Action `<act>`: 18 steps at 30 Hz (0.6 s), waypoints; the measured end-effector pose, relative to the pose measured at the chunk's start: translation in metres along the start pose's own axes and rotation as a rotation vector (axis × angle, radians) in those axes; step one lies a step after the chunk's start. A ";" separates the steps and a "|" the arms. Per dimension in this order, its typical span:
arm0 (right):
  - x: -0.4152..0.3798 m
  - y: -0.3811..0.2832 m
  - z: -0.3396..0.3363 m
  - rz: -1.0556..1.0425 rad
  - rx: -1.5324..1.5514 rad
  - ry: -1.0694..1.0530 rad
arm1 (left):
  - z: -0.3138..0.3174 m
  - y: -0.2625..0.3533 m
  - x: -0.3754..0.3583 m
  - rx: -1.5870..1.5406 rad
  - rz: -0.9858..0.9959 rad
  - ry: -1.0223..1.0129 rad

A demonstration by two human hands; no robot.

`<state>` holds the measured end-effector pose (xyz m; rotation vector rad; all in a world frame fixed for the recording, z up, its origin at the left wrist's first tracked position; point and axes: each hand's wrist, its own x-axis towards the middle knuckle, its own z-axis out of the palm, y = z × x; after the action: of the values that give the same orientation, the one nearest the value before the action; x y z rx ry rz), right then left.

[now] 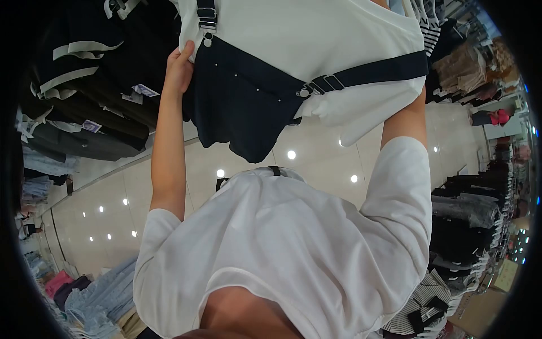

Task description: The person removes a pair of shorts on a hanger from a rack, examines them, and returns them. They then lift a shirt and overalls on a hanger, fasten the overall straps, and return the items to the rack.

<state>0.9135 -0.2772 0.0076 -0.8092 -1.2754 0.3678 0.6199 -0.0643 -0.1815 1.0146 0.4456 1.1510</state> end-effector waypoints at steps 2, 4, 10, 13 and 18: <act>0.011 0.001 0.010 0.001 0.051 -0.045 | 0.011 -0.008 0.001 0.504 0.281 0.424; 0.025 0.004 0.018 0.006 0.108 -0.087 | 0.030 -0.013 -0.006 0.810 0.578 0.843; 0.070 0.014 0.044 0.045 0.260 -0.224 | 0.099 0.000 -0.019 0.326 0.564 0.018; 0.085 0.017 0.054 0.065 0.311 -0.274 | 0.092 0.004 -0.004 0.107 0.350 -0.065; 0.095 0.022 0.061 0.095 0.362 -0.316 | 0.082 0.013 -0.014 -0.078 0.185 -0.145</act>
<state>0.8864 -0.1800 0.0627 -0.5153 -1.4105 0.8027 0.6693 -0.1112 -0.1319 1.0797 0.1928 1.2394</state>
